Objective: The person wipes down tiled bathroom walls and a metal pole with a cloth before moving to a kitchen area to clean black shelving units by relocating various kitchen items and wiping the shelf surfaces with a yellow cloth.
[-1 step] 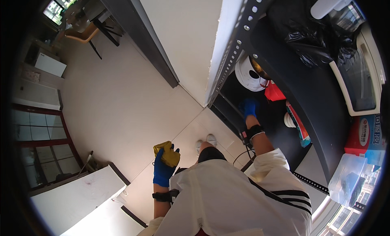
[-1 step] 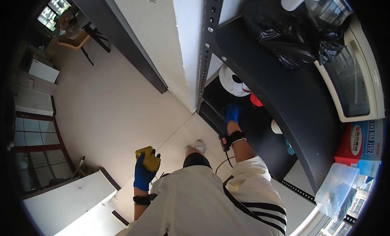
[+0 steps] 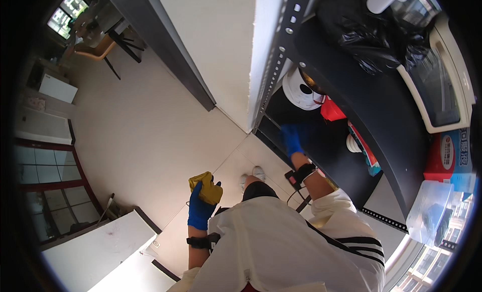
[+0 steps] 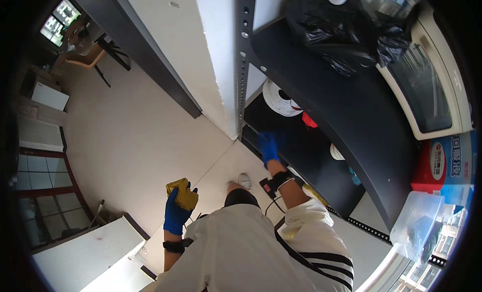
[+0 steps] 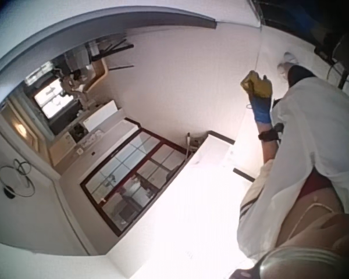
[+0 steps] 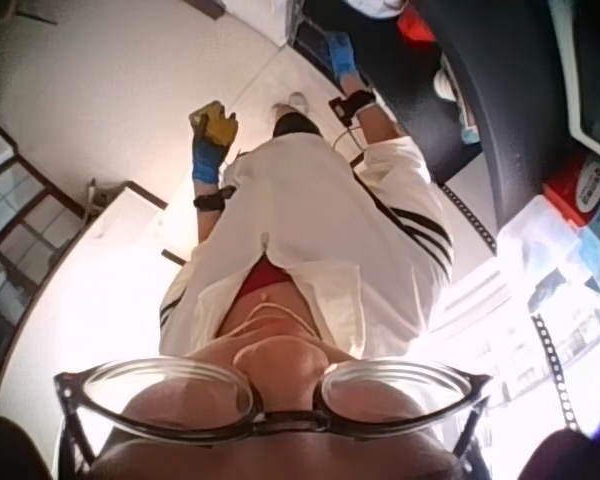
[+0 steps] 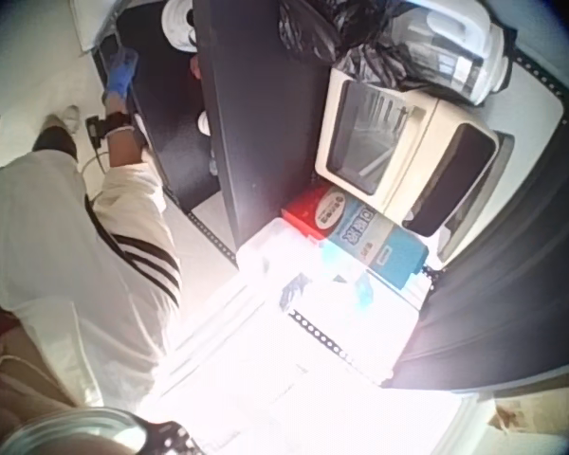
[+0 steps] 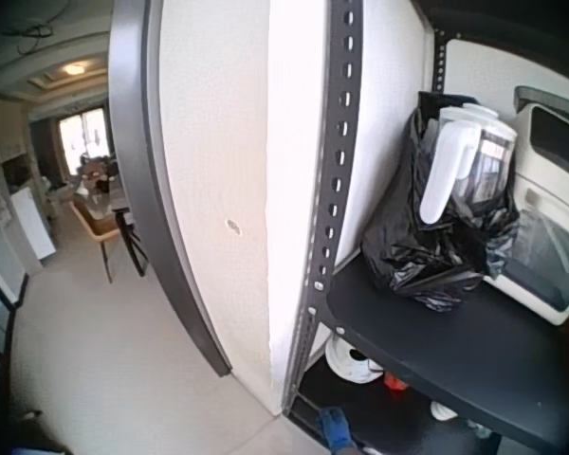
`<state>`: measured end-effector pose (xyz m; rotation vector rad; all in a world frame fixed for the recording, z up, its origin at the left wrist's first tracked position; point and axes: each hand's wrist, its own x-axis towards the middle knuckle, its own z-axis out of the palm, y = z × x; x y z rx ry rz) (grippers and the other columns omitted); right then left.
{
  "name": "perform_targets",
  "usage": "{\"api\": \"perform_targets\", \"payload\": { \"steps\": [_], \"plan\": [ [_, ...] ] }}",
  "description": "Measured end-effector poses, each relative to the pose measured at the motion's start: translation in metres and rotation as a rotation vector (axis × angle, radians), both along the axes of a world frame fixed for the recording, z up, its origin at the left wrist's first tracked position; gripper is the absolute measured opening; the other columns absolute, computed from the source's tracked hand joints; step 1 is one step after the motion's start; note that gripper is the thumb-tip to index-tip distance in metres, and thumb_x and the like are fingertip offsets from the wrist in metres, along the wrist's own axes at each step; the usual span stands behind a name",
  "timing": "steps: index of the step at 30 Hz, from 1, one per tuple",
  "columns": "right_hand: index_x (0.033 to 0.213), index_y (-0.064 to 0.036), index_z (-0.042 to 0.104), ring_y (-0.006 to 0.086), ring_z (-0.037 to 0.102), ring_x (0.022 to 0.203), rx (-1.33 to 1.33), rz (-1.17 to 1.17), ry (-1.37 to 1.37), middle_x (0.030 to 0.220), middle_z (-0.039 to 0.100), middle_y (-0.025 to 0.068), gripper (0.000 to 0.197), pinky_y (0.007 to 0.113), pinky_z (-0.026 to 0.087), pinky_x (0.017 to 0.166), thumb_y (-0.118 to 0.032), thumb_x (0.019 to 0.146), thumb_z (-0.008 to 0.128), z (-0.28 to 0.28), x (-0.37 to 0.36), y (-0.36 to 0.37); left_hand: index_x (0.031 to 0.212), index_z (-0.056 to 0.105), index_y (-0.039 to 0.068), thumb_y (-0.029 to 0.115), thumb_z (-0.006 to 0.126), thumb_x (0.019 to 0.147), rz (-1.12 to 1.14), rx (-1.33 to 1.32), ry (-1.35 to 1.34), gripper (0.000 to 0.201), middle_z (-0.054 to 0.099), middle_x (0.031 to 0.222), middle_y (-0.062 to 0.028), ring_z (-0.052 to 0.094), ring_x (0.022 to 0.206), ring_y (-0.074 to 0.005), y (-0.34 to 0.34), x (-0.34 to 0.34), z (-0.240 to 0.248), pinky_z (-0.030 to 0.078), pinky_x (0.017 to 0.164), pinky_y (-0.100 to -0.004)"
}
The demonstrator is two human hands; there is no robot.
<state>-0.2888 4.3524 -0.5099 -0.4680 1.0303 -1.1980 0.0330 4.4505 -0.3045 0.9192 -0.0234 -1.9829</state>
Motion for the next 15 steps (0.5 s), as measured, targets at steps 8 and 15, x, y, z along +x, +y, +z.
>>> {"api": "perform_targets", "payload": {
  "steps": [8, 15],
  "plan": [
    [0.126, -0.0209, 0.048, 0.0314, 0.05, 0.106, -0.705, 0.325, 1.182, 0.12, 0.05, 0.0132, 0.044, 0.04, 0.04, 0.092, -0.03, 0.083, 0.059, 0.22, 0.13, 0.075, 0.126, 0.042, 0.01, 0.039, 0.041, 0.092, -0.28, -0.087, 0.089, 0.045, 0.045, 0.129, -0.0136, 0.044, 0.118, -0.0231, -0.028, -0.044, 0.01, 0.033, 0.101, -0.0379],
    [0.112, -0.018, 0.056, 0.0354, 0.052, 0.093, -0.233, -0.085, 1.414, 0.101, 0.054, 0.0157, 0.032, 0.041, 0.047, 0.078, -0.029, 0.082, 0.059, 0.151, 0.036, 0.075, 0.137, 0.034, 0.019, 0.046, 0.035, 0.092, -0.38, 0.039, 0.209, 0.052, 0.035, 0.139, -0.013, 0.03, 0.129, -0.0346, -0.012, -0.055, 0.039, 0.023, 0.105, -0.0522]
  ]
}}
